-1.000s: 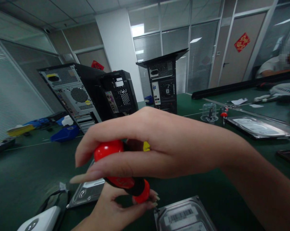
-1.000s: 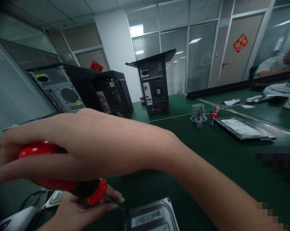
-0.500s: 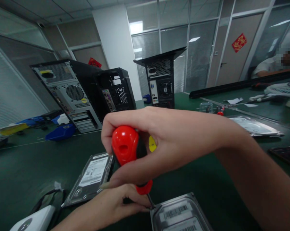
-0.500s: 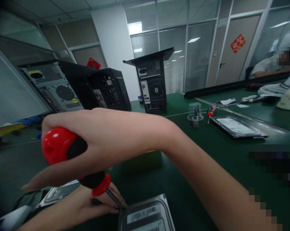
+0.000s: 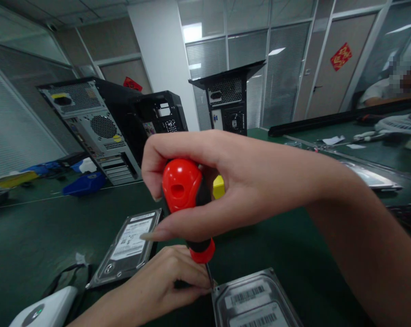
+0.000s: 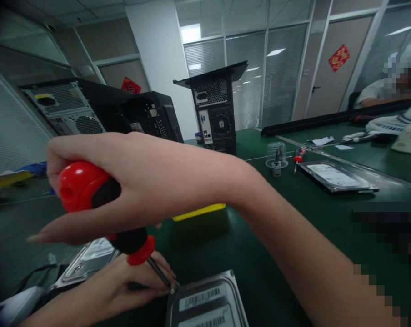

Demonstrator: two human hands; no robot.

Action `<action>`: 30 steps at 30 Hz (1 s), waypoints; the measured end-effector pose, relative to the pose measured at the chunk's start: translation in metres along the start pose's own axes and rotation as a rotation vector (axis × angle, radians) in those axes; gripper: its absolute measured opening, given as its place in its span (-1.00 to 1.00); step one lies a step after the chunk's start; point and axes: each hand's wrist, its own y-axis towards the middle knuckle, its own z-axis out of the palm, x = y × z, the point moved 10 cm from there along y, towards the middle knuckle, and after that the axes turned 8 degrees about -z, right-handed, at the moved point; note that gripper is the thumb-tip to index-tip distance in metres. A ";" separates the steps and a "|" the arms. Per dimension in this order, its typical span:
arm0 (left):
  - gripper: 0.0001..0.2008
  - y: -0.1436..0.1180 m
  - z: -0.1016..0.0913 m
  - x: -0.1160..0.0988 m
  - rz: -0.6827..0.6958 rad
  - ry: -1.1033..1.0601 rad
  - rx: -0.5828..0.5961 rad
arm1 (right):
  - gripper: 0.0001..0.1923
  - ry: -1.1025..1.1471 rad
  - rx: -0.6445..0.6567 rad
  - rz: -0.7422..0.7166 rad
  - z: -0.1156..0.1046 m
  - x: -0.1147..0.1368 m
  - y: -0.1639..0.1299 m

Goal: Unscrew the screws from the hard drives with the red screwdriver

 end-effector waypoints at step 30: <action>-0.82 -0.001 0.004 0.008 -0.019 -0.026 0.042 | -0.81 -0.007 -0.001 -0.011 0.002 -0.002 0.001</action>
